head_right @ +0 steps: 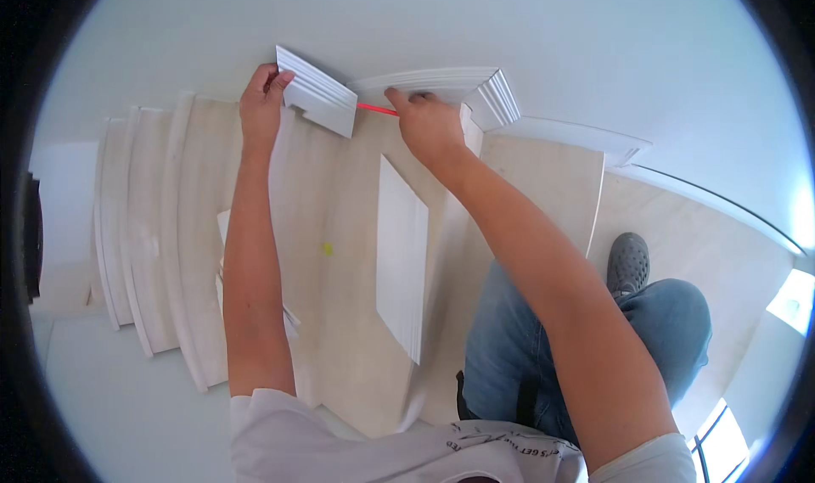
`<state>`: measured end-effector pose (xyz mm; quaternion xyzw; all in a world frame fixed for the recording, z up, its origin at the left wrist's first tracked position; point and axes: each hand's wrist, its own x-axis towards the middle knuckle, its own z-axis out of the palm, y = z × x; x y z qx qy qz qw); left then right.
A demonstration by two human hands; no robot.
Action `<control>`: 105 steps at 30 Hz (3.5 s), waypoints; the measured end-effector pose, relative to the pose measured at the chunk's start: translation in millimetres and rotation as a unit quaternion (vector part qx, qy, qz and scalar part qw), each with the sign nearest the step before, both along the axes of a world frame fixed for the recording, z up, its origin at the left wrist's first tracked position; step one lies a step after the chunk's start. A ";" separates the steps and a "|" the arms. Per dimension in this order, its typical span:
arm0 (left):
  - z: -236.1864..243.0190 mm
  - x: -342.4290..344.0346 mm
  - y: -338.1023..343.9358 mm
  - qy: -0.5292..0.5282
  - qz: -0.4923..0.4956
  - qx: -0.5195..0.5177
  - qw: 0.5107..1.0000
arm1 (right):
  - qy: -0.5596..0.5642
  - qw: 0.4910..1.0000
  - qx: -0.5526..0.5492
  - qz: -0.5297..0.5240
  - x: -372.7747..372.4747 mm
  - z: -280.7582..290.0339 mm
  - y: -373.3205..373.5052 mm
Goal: Measuring, marking, cutting, and fitting decorative molding onto a staircase wall.
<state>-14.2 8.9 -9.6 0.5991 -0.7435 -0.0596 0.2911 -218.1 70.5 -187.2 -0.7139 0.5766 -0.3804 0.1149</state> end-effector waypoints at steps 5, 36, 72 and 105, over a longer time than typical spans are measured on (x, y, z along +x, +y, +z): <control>7.1 13.7 -3.0 0.078 -0.081 0.068 0.991 | -0.018 1.000 0.018 0.004 1.2 5.0 1.5; -106.3 -101.4 49.8 -0.082 -0.093 0.162 0.979 | -0.220 0.954 -0.032 -0.202 -105.0 -50.8 57.1; -170.2 -102.6 46.9 0.358 0.130 -0.003 0.925 | -0.257 0.957 -0.130 -0.019 -36.7 145.4 49.9; -176.4 -88.9 10.5 0.626 0.270 -0.160 0.714 | -0.041 0.997 -0.064 0.025 81.3 102.2 -44.3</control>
